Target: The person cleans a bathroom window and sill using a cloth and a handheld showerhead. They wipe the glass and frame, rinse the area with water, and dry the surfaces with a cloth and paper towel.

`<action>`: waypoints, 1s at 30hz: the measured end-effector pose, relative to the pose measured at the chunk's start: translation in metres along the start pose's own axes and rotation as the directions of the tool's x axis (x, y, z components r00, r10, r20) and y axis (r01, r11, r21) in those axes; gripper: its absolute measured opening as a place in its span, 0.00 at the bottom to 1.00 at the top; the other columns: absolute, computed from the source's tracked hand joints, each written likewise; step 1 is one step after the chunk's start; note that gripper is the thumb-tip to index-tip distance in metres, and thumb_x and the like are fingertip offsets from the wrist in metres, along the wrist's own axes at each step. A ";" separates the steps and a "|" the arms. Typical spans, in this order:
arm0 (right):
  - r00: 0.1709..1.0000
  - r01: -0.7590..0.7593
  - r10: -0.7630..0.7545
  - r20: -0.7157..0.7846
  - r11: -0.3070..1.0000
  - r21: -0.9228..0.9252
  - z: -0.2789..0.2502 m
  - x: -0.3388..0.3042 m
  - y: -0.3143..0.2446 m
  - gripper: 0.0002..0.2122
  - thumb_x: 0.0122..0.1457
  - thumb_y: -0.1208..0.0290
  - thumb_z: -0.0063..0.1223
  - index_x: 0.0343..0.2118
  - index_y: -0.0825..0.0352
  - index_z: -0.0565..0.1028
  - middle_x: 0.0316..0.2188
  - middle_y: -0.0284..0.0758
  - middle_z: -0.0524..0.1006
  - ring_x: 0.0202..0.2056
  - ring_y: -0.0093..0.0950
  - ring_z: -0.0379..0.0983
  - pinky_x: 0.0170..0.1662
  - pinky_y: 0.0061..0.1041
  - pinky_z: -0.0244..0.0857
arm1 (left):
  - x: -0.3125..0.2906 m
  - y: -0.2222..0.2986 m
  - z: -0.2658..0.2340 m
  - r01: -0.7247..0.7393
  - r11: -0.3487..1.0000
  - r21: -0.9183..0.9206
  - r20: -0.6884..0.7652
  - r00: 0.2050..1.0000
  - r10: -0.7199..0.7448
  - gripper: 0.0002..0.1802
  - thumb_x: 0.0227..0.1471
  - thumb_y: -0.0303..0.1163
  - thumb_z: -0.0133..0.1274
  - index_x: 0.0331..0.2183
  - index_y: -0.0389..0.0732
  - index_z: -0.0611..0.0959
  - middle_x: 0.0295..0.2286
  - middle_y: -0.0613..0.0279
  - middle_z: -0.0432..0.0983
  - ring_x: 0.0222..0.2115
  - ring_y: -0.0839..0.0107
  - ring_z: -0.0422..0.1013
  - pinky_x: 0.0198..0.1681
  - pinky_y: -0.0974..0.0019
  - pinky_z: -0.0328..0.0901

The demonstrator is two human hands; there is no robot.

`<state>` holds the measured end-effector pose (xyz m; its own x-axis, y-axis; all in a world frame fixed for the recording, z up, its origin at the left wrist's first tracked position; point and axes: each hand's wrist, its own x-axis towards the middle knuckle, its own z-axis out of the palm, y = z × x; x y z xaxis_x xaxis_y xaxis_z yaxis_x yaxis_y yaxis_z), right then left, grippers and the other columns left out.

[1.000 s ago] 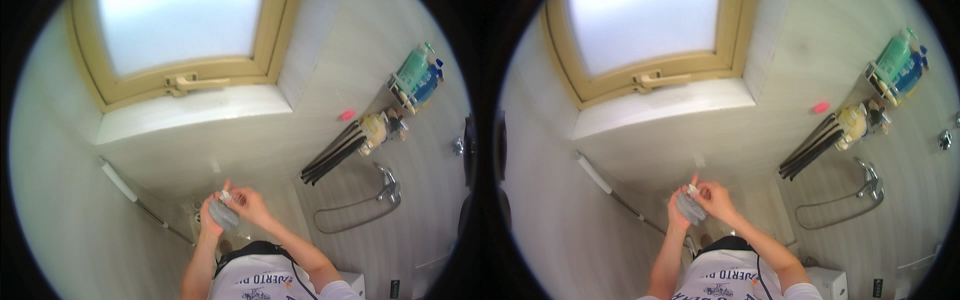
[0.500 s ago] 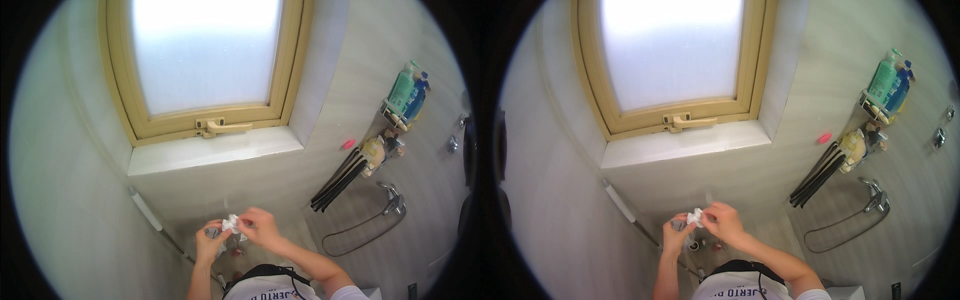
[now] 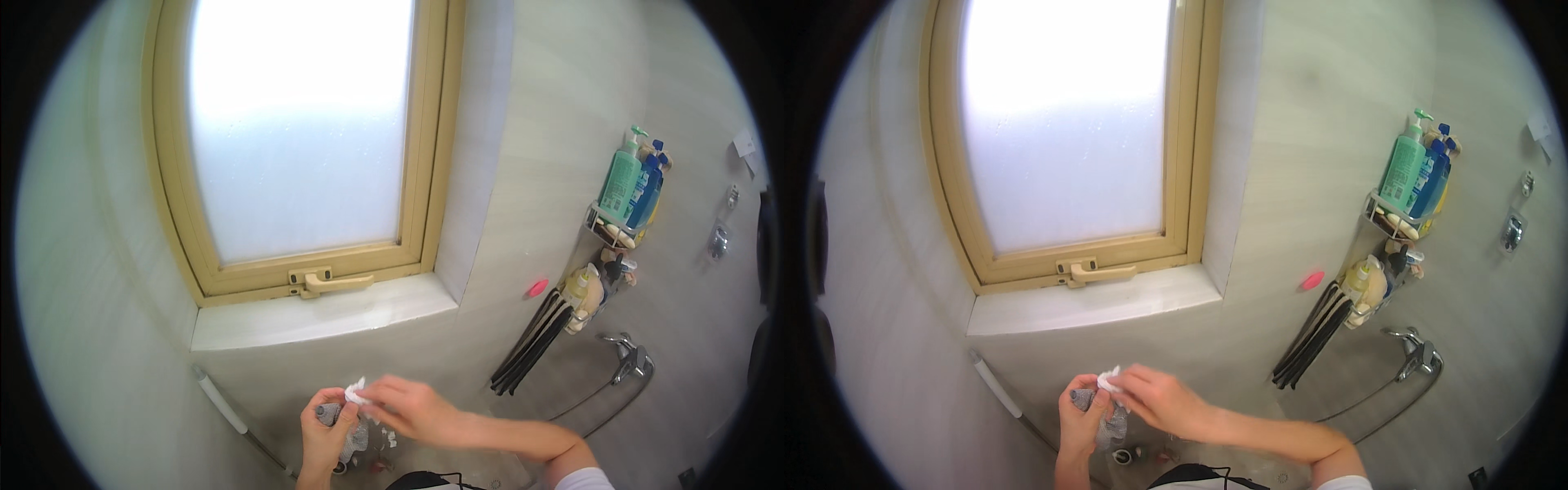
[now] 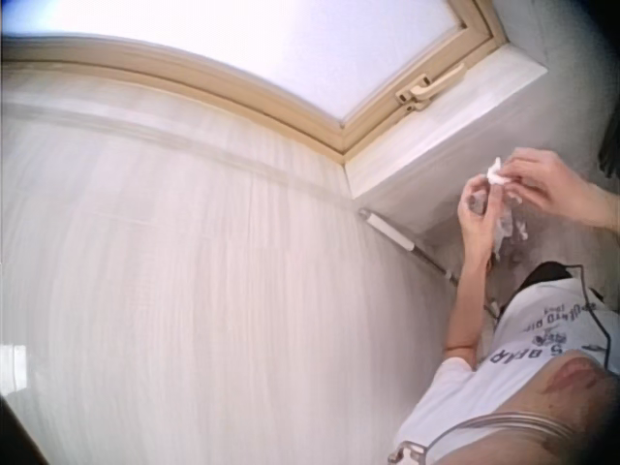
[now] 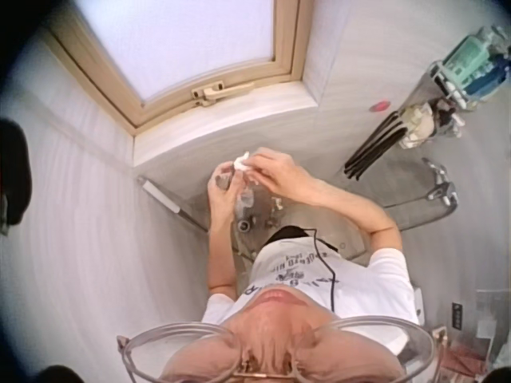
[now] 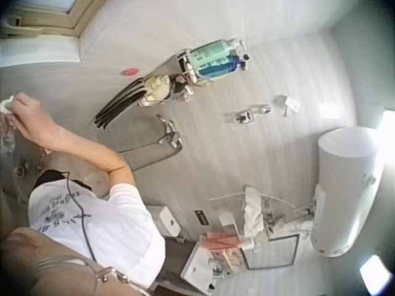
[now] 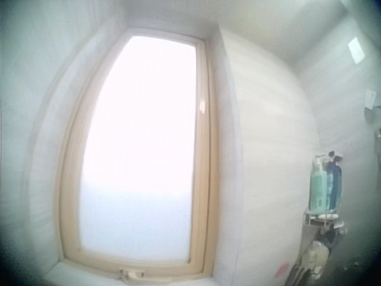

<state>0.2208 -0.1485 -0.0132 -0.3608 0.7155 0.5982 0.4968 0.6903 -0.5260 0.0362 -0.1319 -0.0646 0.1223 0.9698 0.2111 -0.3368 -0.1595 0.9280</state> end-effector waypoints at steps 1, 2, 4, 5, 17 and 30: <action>0.997 0.068 -0.070 -0.019 0.992 -0.109 -0.022 0.018 0.001 0.12 0.60 0.73 0.58 0.46 0.65 0.75 0.36 0.41 0.74 0.33 0.41 0.75 0.35 0.37 0.71 | 0.008 0.010 0.005 -0.035 0.998 0.055 0.004 0.999 0.035 0.06 0.61 0.27 0.56 0.36 0.34 0.80 0.29 0.65 0.80 0.25 0.83 0.70 0.28 0.76 0.66; 0.989 0.136 -0.146 -0.032 0.969 -0.205 -0.042 0.040 0.004 0.10 0.60 0.75 0.57 0.44 0.65 0.75 0.35 0.41 0.74 0.33 0.42 0.74 0.34 0.38 0.71 | 0.016 0.019 0.009 -0.069 0.990 0.119 0.000 0.998 0.070 0.07 0.61 0.28 0.56 0.36 0.34 0.80 0.29 0.66 0.80 0.25 0.83 0.70 0.29 0.76 0.66; 0.873 0.273 -0.442 -0.205 0.792 -0.546 -0.091 0.106 0.015 0.06 0.58 0.77 0.56 0.38 0.64 0.73 0.31 0.40 0.72 0.31 0.41 0.73 0.31 0.39 0.68 | 0.037 0.028 0.000 -0.220 0.873 0.435 -0.082 0.956 0.281 0.06 0.60 0.28 0.57 0.33 0.36 0.81 0.26 0.64 0.79 0.25 0.78 0.71 0.28 0.72 0.65; 0.828 0.266 -0.511 -0.230 0.719 -0.642 -0.121 0.142 0.013 0.06 0.59 0.77 0.56 0.38 0.64 0.73 0.32 0.41 0.72 0.33 0.42 0.73 0.33 0.39 0.69 | 0.048 0.033 -0.010 -0.243 0.756 0.608 -0.097 0.922 0.375 0.05 0.59 0.27 0.58 0.32 0.36 0.81 0.25 0.62 0.79 0.24 0.75 0.71 0.28 0.70 0.65; 0.753 -0.228 -0.510 -0.416 0.391 -0.892 -0.398 0.462 -0.105 0.13 0.62 0.76 0.50 0.19 0.69 0.65 0.21 0.45 0.67 0.25 0.34 0.64 0.33 0.35 0.62 | 0.119 0.031 -0.014 -0.285 0.304 0.909 0.018 0.755 0.655 0.05 0.46 0.27 0.63 0.26 0.41 0.81 0.21 0.58 0.76 0.23 0.55 0.73 0.26 0.59 0.66; 0.848 -0.151 -0.414 -0.331 0.410 -0.899 -0.134 0.186 0.109 0.07 0.54 0.85 0.54 0.37 0.75 0.76 0.36 0.40 0.73 0.35 0.37 0.72 0.35 0.32 0.72 | 0.143 0.052 -0.051 -0.313 0.662 0.681 -0.093 0.860 0.502 0.04 0.48 0.28 0.62 0.27 0.41 0.83 0.20 0.58 0.77 0.21 0.56 0.73 0.26 0.62 0.67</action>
<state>0.3137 0.0455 0.1220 -0.2505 0.2854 0.9251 0.9681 0.0786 0.2379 -0.0116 0.0078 -0.0020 -0.1507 0.7709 0.6188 0.3746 -0.5348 0.7574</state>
